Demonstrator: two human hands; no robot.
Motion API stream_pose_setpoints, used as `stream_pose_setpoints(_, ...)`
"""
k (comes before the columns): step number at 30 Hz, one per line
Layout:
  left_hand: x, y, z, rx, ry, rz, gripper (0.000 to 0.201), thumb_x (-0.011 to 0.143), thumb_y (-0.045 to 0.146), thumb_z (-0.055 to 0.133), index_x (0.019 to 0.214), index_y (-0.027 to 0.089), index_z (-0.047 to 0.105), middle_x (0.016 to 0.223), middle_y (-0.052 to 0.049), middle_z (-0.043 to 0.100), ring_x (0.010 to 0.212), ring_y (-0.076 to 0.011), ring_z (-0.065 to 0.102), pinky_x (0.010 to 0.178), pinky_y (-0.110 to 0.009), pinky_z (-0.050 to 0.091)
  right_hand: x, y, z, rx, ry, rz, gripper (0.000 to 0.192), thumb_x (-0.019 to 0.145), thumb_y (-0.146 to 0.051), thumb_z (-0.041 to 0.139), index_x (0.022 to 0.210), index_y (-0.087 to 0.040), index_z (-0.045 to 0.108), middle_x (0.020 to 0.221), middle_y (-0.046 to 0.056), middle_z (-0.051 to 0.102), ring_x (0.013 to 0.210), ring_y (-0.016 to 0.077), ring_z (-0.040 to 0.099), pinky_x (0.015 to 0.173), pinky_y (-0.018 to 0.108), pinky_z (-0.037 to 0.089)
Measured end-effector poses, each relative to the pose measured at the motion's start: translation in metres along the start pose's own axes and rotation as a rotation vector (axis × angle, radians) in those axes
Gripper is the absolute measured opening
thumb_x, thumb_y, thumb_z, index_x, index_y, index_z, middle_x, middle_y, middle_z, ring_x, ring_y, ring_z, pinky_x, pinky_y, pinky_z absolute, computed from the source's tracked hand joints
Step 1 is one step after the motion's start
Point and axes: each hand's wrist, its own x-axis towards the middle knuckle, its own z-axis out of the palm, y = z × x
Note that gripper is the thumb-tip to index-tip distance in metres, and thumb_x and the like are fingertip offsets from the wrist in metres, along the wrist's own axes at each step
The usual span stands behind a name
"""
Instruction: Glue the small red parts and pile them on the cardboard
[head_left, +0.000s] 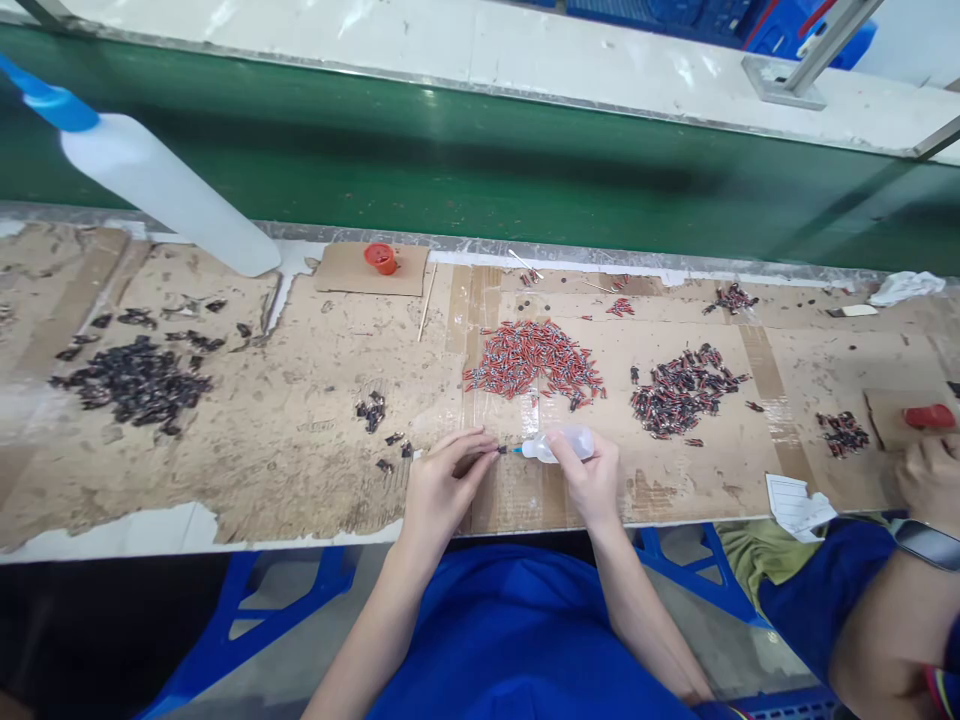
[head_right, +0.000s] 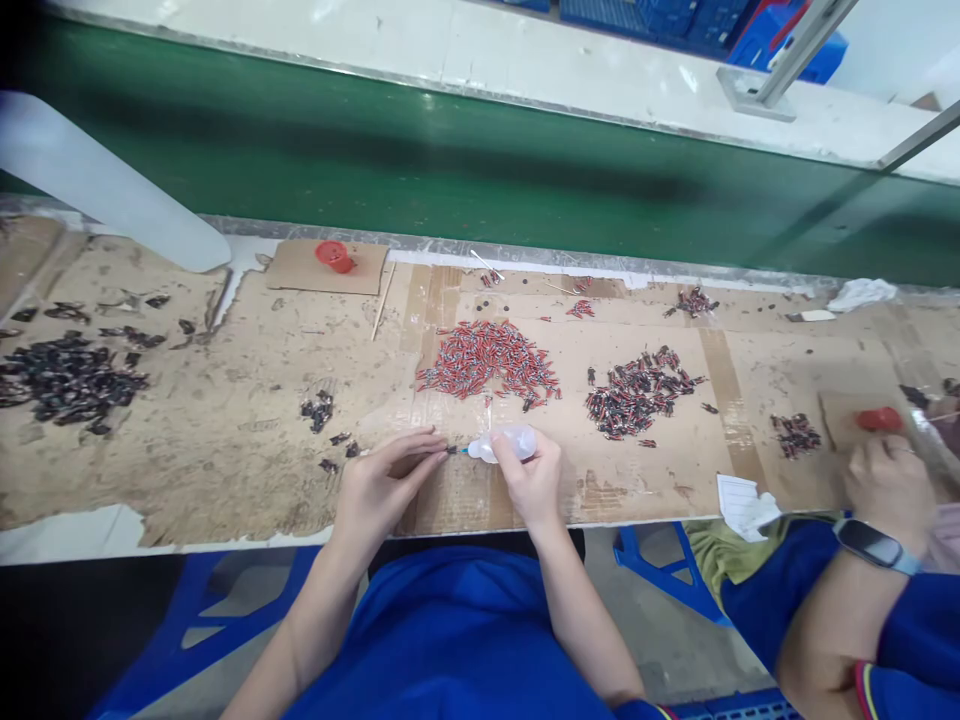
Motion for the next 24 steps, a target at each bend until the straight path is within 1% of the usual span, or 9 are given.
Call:
stream_pose_setpoints(4, 0.002, -0.002, -0.002, 0.019, -0.032, 0.049, 0.010, 0.085, 0.023, 0.065, 0.090, 0.023, 0.073, 0.088, -0.003, 0.077, 0.096, -0.0207, 0.071, 0.086, -0.035, 0.060, 0.000, 0.004, -0.013, -0.049, 0.023, 0.009, 0.032, 0.073, -0.047, 0.066, 0.061, -0.017, 0.065, 0.055, 0.002, 0.063, 0.051, 0.0160, 0.055, 0.051, 0.028, 0.045)
stream_pose_setpoints(6, 0.004, -0.005, -0.003, 0.050, -0.038, 0.090, 0.012, 0.085, 0.025, 0.064, 0.094, 0.024, 0.073, 0.091, -0.004, 0.076, 0.097, -0.0215, 0.070, 0.087, -0.038, 0.059, 0.000, 0.004, -0.025, -0.183, 0.055, -0.002, 0.037, 0.072, -0.051, 0.067, 0.078, -0.015, 0.071, 0.065, 0.005, 0.067, 0.057, 0.0189, 0.059, 0.054, 0.030, 0.047)
stream_pose_setpoints(8, 0.005, -0.007, -0.002, 0.095, -0.024, 0.131, 0.014, 0.085, 0.027, 0.065, 0.097, 0.026, 0.073, 0.097, -0.005, 0.074, 0.100, -0.0230, 0.066, 0.089, -0.041, 0.056, 0.000, 0.002, -0.037, -0.398, 0.138, -0.042, 0.053, 0.071, -0.055, 0.070, 0.105, -0.014, 0.069, 0.078, 0.008, 0.070, 0.065, 0.0225, 0.061, 0.062, 0.035, 0.049)
stream_pose_setpoints(10, 0.005, -0.009, -0.001, 0.134, -0.008, 0.153, 0.013, 0.085, 0.028, 0.064, 0.094, 0.026, 0.073, 0.104, -0.006, 0.071, 0.103, -0.0242, 0.063, 0.090, -0.043, 0.054, 0.001, -0.002, -0.044, -0.609, 0.259, -0.153, 0.066, 0.070, -0.056, 0.072, 0.120, -0.014, 0.063, 0.093, 0.012, 0.069, 0.079, 0.0266, 0.061, 0.073, 0.042, 0.050)
stream_pose_setpoints(11, 0.005, -0.010, 0.000, 0.146, -0.004, 0.156, 0.012, 0.086, 0.027, 0.063, 0.091, 0.027, 0.074, 0.107, -0.007, 0.070, 0.104, -0.0245, 0.062, 0.090, -0.043, 0.054, 0.003, -0.005, -0.045, -0.687, 0.305, -0.235, 0.065, 0.071, -0.055, 0.073, 0.122, -0.016, 0.062, 0.100, 0.014, 0.067, 0.087, 0.0285, 0.060, 0.079, 0.044, 0.049)
stream_pose_setpoints(13, 0.004, -0.010, 0.002, 0.153, -0.006, 0.146, 0.011, 0.086, 0.026, 0.062, 0.085, 0.027, 0.073, 0.108, -0.007, 0.068, 0.104, -0.0249, 0.060, 0.089, -0.043, 0.053, 0.008, -0.010, -0.041, -0.764, 0.307, -0.414, 0.048, 0.077, -0.049, 0.071, 0.115, -0.020, 0.067, 0.106, 0.014, 0.065, 0.099, 0.0297, 0.055, 0.088, 0.048, 0.046)
stream_pose_setpoints(16, 0.004, -0.010, 0.003, 0.124, -0.012, 0.122, 0.010, 0.087, 0.025, 0.062, 0.084, 0.026, 0.071, 0.105, -0.007, 0.069, 0.104, -0.0247, 0.061, 0.090, -0.043, 0.052, 0.021, -0.014, -0.023, -0.769, 0.142, -0.560, 0.017, 0.087, -0.036, 0.065, 0.098, -0.026, 0.074, 0.097, 0.010, 0.066, 0.099, 0.0284, 0.051, 0.089, 0.048, 0.046)
stream_pose_setpoints(20, 0.005, -0.006, 0.000, 0.023, -0.017, 0.071, 0.010, 0.088, 0.024, 0.059, 0.087, 0.024, 0.069, 0.091, -0.004, 0.073, 0.094, -0.0212, 0.066, 0.087, -0.039, 0.056, 0.041, -0.010, 0.006, -0.784, -0.019, -0.561, 0.013, 0.088, -0.026, 0.065, 0.085, -0.026, 0.078, 0.091, 0.010, 0.064, 0.096, 0.0290, 0.048, 0.084, 0.047, 0.048)
stream_pose_setpoints(24, 0.003, 0.000, -0.001, -0.097, 0.036, -0.046, 0.012, 0.088, 0.027, 0.059, 0.091, 0.021, 0.069, 0.088, -0.004, 0.075, 0.082, -0.0180, 0.072, 0.076, -0.031, 0.060, 0.055, -0.006, 0.015, -0.811, -0.085, -0.512, 0.020, 0.088, -0.023, 0.063, 0.075, -0.024, 0.078, 0.084, 0.011, 0.064, 0.093, 0.0289, 0.048, 0.084, 0.048, 0.047)
